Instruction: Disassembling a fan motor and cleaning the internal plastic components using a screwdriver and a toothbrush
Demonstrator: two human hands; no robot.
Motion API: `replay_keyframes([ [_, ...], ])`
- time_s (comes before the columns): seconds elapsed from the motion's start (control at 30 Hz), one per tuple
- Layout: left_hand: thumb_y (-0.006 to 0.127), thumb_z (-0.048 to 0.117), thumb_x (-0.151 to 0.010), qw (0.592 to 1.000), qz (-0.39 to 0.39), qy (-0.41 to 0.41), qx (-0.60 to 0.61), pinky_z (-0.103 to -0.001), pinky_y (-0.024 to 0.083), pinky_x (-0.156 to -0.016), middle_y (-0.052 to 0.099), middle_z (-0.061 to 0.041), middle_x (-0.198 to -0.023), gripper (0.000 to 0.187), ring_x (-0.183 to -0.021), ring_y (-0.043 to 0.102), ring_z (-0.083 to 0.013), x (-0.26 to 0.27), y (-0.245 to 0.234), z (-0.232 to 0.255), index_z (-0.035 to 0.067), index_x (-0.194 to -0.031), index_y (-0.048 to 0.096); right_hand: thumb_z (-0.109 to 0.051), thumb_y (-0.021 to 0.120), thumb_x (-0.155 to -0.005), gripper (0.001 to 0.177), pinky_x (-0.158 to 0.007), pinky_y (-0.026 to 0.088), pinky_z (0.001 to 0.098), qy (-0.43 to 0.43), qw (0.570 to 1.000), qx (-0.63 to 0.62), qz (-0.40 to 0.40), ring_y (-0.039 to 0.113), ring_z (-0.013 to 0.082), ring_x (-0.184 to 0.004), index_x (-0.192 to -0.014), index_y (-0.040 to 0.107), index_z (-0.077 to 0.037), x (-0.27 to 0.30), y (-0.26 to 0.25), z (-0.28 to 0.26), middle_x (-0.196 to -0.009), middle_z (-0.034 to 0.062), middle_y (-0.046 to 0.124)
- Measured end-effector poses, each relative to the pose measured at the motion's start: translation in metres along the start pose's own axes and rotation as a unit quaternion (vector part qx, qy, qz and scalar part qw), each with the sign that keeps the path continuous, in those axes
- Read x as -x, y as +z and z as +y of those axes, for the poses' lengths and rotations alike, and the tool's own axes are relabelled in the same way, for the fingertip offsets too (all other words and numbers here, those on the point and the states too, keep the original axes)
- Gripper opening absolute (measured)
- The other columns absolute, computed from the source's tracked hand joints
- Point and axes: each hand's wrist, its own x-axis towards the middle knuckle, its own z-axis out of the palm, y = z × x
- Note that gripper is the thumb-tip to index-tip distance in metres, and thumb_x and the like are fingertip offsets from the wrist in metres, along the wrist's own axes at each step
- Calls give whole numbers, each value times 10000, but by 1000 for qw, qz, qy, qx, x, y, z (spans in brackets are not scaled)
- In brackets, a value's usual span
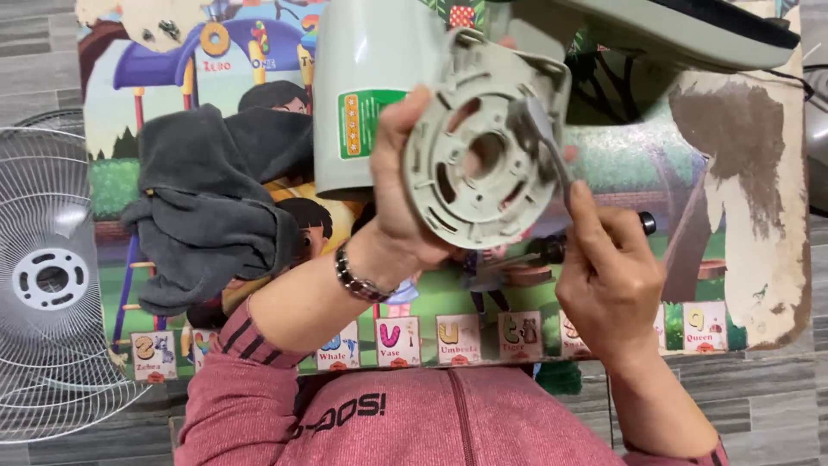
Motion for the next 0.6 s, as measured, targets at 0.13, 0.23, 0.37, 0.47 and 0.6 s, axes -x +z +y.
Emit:
replay_keyframes([
  [0.13, 541, 388, -1046, 999, 21, 36, 9, -401, 575, -946, 646, -124, -1371, 573, -1189, 646, -262, 5, 8, 7, 121, -1547, 466, 148, 678, -973, 455, -455, 350, 262, 23, 998, -54, -21, 421, 124, -579, -1406, 643, 14, 5, 5, -2, -911, 113, 662],
  [0.23, 547, 364, -1035, 1000, 10, 25, -5, -403, 581, -900, 631, -138, -1364, 548, -1162, 632, -268, 3, 8, -4, 122, -1517, 456, 144, 678, -1006, 491, -506, 369, 288, 30, 999, -35, -5, 447, 144, -616, -1466, 597, -6, -6, 11, 6, -941, 126, 659],
  [0.37, 539, 401, -1038, 999, 15, 14, -37, -341, 585, -673, 671, -141, -1301, 650, -964, 681, -222, 6, 14, 2, 67, -1590, 454, 145, 658, -1020, 519, -519, 349, 267, 45, 996, -75, -6, 396, 124, -632, -1501, 558, -21, -22, 15, 2, -886, 64, 582],
  [0.47, 566, 341, -1057, 994, 39, 78, -69, -411, 513, -1034, 664, -121, -1384, 563, -1178, 628, -213, 3, 7, 2, 27, -1523, 533, 95, 689, -1053, 461, -484, 402, 233, 23, 999, -43, 1, 422, 117, -628, -1477, 596, -61, -16, 23, 9, -895, 64, 607],
  [0.6, 528, 474, -1066, 993, 28, -78, 89, -568, 666, -812, 669, -148, -1372, 647, -1133, 722, -320, 3, 11, 13, 158, -1626, 457, 98, 712, -1058, 463, -452, 395, 269, 27, 999, 27, 1, 433, 131, -600, -1482, 627, -67, -7, 15, 19, -910, 83, 609],
])
